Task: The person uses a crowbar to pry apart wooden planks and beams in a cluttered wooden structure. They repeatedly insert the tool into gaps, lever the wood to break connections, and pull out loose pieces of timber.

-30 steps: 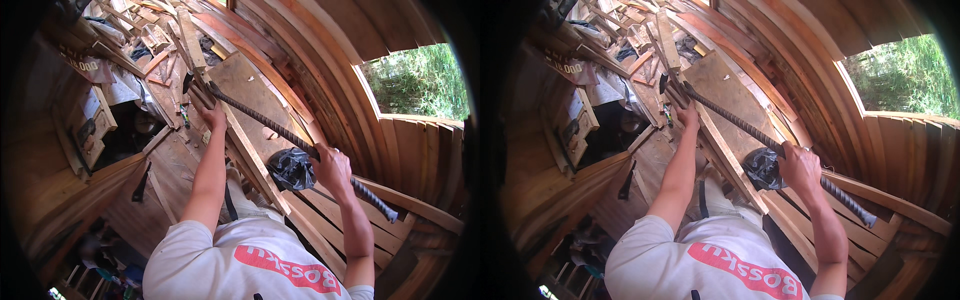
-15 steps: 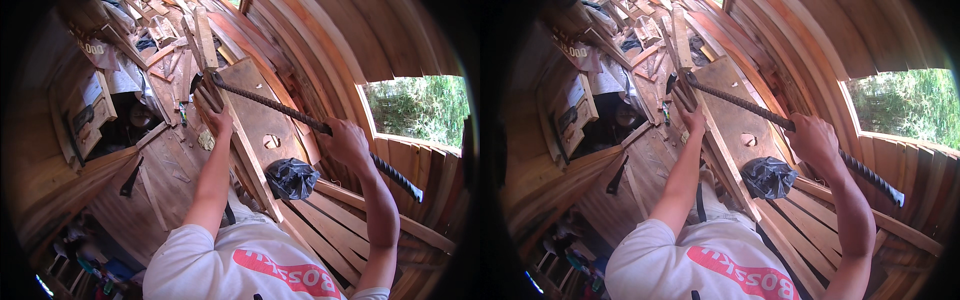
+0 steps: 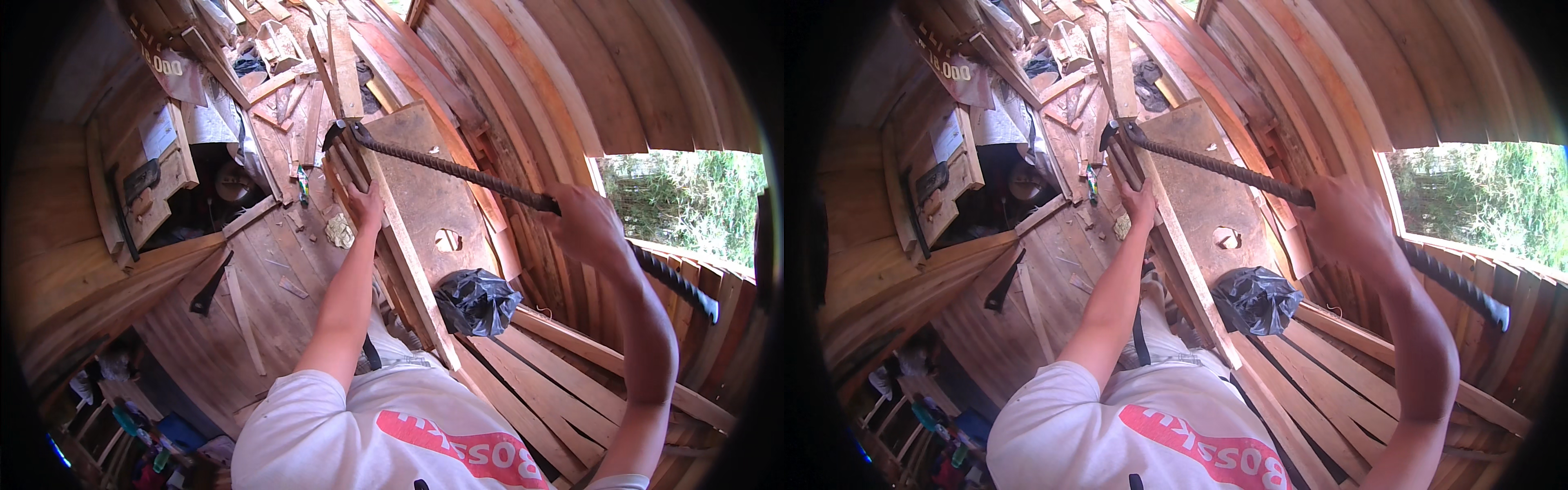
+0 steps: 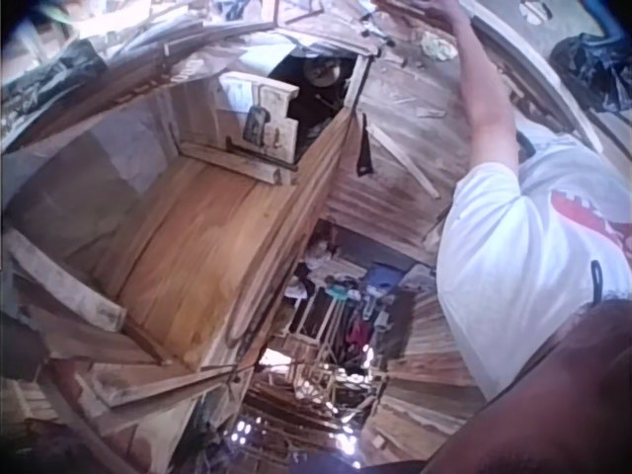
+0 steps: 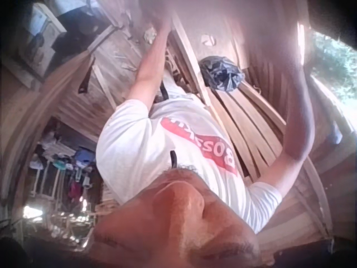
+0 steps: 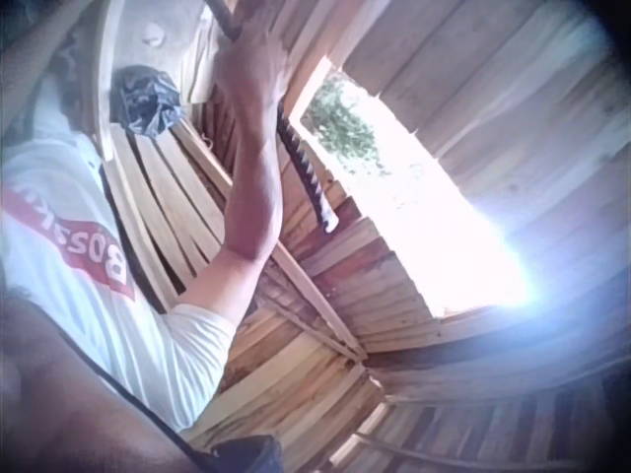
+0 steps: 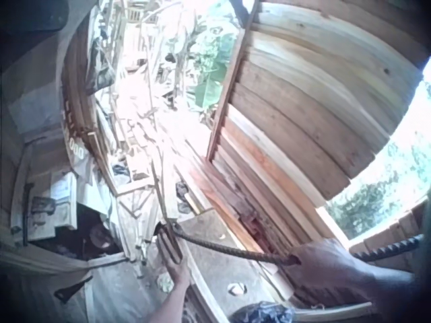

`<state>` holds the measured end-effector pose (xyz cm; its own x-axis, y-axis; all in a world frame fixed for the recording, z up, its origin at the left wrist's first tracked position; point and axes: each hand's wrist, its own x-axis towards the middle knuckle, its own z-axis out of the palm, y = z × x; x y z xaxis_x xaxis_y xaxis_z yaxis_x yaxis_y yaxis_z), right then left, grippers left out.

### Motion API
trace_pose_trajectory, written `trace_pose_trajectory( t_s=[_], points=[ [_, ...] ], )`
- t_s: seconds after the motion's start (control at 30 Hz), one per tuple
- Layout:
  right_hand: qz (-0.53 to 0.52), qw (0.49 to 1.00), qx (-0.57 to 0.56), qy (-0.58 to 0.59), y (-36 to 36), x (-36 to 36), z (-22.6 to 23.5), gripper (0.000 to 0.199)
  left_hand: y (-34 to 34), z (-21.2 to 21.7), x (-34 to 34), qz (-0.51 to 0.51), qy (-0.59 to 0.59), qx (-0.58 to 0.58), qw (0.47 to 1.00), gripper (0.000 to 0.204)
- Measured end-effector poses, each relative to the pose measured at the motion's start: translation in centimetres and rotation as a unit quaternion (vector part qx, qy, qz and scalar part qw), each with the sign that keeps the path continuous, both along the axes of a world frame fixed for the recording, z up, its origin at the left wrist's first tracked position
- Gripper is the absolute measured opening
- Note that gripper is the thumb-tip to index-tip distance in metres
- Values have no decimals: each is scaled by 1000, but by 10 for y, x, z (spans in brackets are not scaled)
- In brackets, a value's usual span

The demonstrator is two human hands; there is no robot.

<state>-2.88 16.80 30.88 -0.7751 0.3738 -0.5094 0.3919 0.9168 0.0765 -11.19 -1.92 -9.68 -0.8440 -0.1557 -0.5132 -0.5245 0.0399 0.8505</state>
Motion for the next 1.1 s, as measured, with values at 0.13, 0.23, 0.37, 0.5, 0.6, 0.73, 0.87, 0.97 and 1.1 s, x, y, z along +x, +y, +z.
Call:
trace_pose_trajectory(
  t_s=[0.13,0.23,0.37,0.5,0.6,0.73,0.87,0.97,1.1],
  points=[
    [34,999,4,-6,2,-19,13,23,-7,-14,1,-46,50,-130,989,47],
    [75,997,18,-2,-3,-32,22,23,-15,-22,2,-51,41,-157,985,50],
    [76,997,18,-21,-6,-45,26,23,-32,8,15,-94,108,-228,963,50],
    [113,993,16,7,-12,-55,27,23,-62,3,34,-101,203,-262,938,44],
    [97,995,25,-17,-16,-67,32,23,-71,20,51,-113,165,-221,955,42],
    [111,993,40,-28,-21,-78,39,24,-84,13,65,-150,136,-261,944,37],
    [109,993,39,-38,-21,-90,51,24,-79,14,73,-167,133,-266,940,40],
    [141,989,40,-10,-19,-93,56,24,-65,26,65,-173,119,-235,949,44],
    [132,988,55,-53,-34,-108,72,27,-48,20,54,-131,145,-218,956,41]
  ],
)
